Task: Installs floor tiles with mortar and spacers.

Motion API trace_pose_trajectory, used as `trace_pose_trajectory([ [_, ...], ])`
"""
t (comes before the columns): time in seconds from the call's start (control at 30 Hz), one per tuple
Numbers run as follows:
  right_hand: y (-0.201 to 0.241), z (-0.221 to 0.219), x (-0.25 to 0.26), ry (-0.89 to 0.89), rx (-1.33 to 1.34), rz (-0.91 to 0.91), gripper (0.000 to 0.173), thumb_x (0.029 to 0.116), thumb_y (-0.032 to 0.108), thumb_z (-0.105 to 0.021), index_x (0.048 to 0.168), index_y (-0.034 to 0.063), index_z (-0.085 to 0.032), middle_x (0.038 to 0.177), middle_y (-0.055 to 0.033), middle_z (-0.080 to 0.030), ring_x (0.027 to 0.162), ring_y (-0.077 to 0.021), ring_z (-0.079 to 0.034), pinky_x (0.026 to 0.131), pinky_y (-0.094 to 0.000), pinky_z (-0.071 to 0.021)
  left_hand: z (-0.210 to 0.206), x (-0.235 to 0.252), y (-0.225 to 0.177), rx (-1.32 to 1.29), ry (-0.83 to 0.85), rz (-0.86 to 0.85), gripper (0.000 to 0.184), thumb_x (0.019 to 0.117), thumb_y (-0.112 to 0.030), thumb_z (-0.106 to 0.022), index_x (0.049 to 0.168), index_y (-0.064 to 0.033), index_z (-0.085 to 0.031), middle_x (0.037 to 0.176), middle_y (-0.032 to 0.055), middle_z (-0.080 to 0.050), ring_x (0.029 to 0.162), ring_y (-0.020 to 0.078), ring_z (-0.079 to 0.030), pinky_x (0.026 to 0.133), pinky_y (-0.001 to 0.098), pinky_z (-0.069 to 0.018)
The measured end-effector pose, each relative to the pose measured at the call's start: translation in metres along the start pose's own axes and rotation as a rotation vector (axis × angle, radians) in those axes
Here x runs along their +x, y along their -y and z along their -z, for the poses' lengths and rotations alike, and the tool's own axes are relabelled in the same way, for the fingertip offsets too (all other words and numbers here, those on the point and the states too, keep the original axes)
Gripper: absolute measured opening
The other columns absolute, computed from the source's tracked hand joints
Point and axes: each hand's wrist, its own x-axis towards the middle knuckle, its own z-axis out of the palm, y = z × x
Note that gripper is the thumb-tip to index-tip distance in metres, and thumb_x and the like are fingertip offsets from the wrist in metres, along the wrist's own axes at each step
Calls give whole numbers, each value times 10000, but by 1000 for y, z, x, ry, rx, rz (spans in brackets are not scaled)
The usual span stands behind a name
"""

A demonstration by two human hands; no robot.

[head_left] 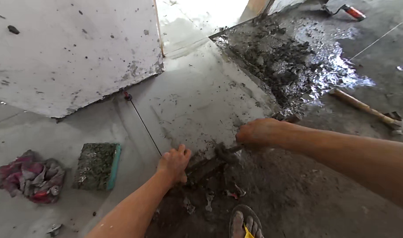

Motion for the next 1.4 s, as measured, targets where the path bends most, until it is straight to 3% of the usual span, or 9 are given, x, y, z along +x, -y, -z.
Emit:
trace_pose_trajectory([
  [0.17,2,5,-4,186,17,20,90,911,276,-759,966,205,-761,867,-58,-718,796,-269,-705,708,-538,-582,-10,4,5,-14,-32,-55,906,723,-466,-870,1488,-199,-464,1472,170,-470,1060,379,-649,699,505,-581],
  [0.3,2,-14,12,103,48,-19,98,900,277,-755,950,198,-729,874,-70,-711,824,-298,-709,692,-578,-583,-12,7,6,-9,-44,-94,910,695,-472,-885,1466,-207,-481,1444,160,-496,1054,366,-650,684,491,-577],
  [0.7,-11,-27,5,134,171,104,89,929,258,-752,1005,218,-774,875,-57,-729,813,-275,-708,729,-562,-581,-14,9,11,-7,-48,-149,832,699,-477,-881,1405,-199,-539,1397,145,-528,1003,353,-666,648,494,-583],
  [0.77,-8,-25,11,61,160,82,126,912,274,-750,1034,244,-754,886,-46,-724,825,-278,-711,719,-575,-585,-14,10,12,3,-55,-160,829,689,-490,-881,1390,-201,-545,1383,137,-536,997,346,-667,646,490,-582],
  [0.87,-8,-46,10,51,242,87,123,976,283,-669,1075,256,-737,846,-33,-711,779,-244,-706,691,-520,-590,-13,11,10,18,-37,-157,834,698,-490,-869,1407,-206,-534,1408,140,-527,1007,347,-667,659,485,-581],
  [1.0,-17,-69,-4,63,338,113,228,1006,311,-637,1214,318,-730,903,-18,-733,839,-231,-711,764,-520,-585,10,14,22,-43,-32,-157,816,766,-465,-869,1444,-188,-511,1466,162,-499,1101,374,-649,750,531,-578],
  [1.13,-24,-88,-24,38,407,100,391,1029,312,-596,1413,384,-627,983,-24,-742,898,-234,-707,813,-521,-578,58,13,75,-124,-327,10,756,790,-581,-816,1334,-114,-577,1307,165,-570,1005,338,-691,732,529,-602],
  [1.27,-34,-101,-31,46,408,75,422,1027,320,-602,1445,377,-604,1050,-42,-746,973,-254,-706,872,-541,-568,74,4,97,-20,-376,65,704,783,-554,-819,1275,-106,-589,1276,159,-573,999,329,-683,710,505,-594],
  [1.4,-27,-95,-33,102,281,-1,363,1017,324,-598,1370,388,-650,1023,-49,-746,956,-286,-714,820,-569,-574,46,1,61,-10,-180,23,792,769,-576,-829,1371,-127,-579,1386,154,-546,1086,345,-666,774,526,-596],
])
